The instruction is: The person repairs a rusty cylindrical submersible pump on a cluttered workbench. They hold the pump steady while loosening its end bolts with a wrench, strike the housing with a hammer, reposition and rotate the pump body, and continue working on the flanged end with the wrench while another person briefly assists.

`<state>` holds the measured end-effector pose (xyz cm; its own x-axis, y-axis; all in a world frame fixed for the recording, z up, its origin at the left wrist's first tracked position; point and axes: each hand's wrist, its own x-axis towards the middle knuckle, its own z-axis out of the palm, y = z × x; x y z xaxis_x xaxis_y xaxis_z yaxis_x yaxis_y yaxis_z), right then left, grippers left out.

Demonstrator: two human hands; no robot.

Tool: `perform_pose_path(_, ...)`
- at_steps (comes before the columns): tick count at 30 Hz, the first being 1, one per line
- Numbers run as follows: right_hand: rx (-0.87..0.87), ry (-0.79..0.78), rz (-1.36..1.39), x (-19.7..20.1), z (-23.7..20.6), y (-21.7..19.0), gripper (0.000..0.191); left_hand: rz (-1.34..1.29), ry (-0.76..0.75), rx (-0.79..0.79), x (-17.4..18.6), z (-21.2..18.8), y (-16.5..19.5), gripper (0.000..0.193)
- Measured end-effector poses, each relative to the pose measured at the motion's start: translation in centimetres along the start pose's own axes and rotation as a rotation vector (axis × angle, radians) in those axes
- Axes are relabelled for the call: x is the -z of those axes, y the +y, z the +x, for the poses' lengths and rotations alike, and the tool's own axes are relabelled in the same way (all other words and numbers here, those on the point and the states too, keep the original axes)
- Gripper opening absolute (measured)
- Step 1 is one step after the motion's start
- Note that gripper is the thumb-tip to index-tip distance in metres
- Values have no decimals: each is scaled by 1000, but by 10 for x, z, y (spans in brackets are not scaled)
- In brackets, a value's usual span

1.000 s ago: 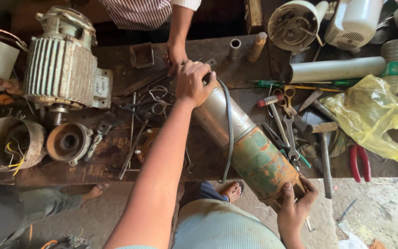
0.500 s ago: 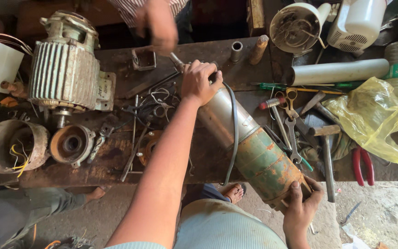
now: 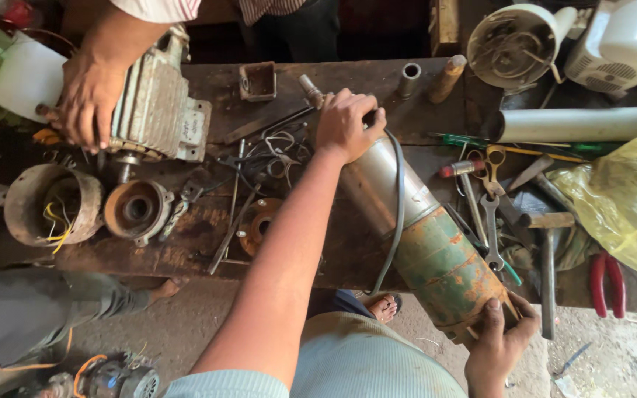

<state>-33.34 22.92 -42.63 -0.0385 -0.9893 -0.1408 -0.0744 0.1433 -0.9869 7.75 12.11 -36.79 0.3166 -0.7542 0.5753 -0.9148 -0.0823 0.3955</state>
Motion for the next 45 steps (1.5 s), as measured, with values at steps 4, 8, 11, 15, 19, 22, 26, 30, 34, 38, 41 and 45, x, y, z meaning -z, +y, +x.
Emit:
perform_pose_path(4,11,-14,-4,2,0,3,41,-2,-10,18,-1,-1,0,20)
perform_pose_path(8,67,-25,-56,3,1,5,39,-12,-8,15,-3,-1,0,20)
perform_pose_path(11,15,-17,-31,3,1,3,40,-9,-11,10,-4,-1,-1,21)
perform_pose_path(15,21,-14,-55,1,0,-2,39,2,-13,10,-4,-1,-1,21)
perform_pose_path(19,-45,-21,18,-1,-1,-8,41,-5,-33,23,-5,-2,-2,21)
perform_pose_path(22,-51,-19,18,-3,-1,-13,41,5,-35,19,-6,-2,-2,21)
perform_pose_path(26,-52,-25,-15,-4,-2,-19,41,-7,-32,29,-7,-3,-3,21)
perform_pose_path(30,-58,-26,-25,-4,-2,-22,41,-12,-25,29,-8,-3,-3,21)
perform_pose_path(34,-59,-30,-15,-4,-1,-21,41,-11,-32,36,-7,-2,-2,22)
perform_pose_path(38,-25,-37,-32,-3,-1,-19,41,-8,-18,24,-5,-1,0,23)
perform_pose_path(41,-23,-40,-32,-2,-2,-19,40,-13,-16,17,-2,-1,2,23)
perform_pose_path(45,-58,-33,-44,-3,-3,-20,40,-33,-19,26,-1,-1,5,23)
